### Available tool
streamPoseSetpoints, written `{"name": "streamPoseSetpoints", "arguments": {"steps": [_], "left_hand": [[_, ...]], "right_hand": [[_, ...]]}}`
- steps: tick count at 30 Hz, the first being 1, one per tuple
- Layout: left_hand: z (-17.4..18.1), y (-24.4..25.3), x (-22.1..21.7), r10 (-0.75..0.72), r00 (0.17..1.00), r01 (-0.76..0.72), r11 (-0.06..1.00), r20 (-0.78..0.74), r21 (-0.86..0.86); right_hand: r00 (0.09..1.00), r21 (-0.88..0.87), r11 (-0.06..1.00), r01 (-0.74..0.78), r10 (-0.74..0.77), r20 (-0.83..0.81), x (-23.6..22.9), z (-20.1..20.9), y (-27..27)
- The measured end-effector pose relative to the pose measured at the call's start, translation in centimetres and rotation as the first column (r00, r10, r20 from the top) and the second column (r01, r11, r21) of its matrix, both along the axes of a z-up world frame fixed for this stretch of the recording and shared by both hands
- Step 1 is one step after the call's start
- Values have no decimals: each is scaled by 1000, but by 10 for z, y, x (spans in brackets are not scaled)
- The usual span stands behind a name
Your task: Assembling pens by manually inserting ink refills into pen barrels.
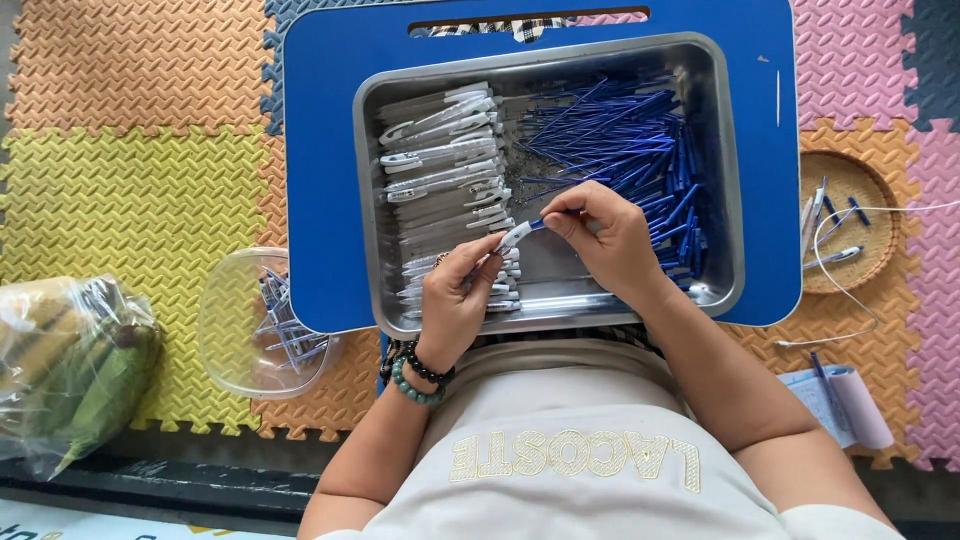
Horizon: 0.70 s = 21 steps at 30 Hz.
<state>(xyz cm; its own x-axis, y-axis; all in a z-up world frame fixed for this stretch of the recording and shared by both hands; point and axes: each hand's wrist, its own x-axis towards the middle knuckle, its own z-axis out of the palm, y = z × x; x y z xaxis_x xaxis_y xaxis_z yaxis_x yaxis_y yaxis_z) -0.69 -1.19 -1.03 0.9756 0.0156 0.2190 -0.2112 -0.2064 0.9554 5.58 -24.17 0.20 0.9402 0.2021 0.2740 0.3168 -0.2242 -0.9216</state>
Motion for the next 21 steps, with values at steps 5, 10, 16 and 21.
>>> {"name": "streamPoseSetpoints", "arguments": {"steps": [5,10,16,21], "left_hand": [[2,0,1,-23,1000,23,1000,2,13],[5,-2,0,-26,1000,25,999,16,39],[9,-4,-1,6,1000,-5,1000,-14,11],[9,-4,-2,21,999,-20,1000,-42,13]], "right_hand": [[1000,0,1000,-16,16,-2,4,4,0],[996,126,992,25,-14,-87,1,10,4],[972,194,980,45,2,-234,2,14,3],[938,262,964,47,48,-345,3,18,-1]]}}
